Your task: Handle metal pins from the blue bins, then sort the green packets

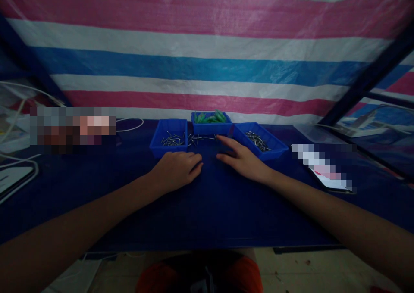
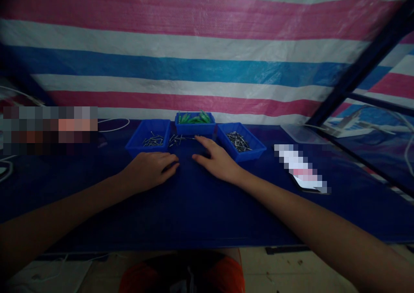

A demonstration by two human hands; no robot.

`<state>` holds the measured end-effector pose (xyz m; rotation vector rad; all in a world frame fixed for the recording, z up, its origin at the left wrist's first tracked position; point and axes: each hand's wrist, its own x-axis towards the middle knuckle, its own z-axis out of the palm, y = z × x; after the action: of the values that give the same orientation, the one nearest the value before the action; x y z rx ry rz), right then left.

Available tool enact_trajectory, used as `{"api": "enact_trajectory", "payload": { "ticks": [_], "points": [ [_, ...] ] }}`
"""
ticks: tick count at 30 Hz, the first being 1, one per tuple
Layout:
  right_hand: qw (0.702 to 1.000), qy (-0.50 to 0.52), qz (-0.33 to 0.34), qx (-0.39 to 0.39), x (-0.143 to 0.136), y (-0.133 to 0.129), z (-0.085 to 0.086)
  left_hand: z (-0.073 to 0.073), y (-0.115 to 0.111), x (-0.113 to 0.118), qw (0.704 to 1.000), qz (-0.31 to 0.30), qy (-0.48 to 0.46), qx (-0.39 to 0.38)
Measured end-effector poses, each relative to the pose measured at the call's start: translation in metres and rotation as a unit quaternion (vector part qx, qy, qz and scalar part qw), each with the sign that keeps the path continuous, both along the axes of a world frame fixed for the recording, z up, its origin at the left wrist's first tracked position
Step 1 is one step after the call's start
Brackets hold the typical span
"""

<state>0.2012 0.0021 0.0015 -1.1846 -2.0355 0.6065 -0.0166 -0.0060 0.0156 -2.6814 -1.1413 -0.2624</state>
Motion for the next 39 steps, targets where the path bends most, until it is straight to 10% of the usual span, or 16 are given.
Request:
{"api": "enact_trajectory", "payload": {
  "ticks": [10, 39],
  "points": [
    [0.952, -0.284, 0.06, 0.102, 0.004, 0.005, -0.009, 0.0, -0.002, 0.001, 1.0, -0.005, 0.008, -0.007],
    [0.909, -0.378, 0.033, 0.171, 0.001, -0.01, 0.013, 0.0, -0.001, 0.002, 1.0, -0.001, 0.016, -0.026]
  ]
}}
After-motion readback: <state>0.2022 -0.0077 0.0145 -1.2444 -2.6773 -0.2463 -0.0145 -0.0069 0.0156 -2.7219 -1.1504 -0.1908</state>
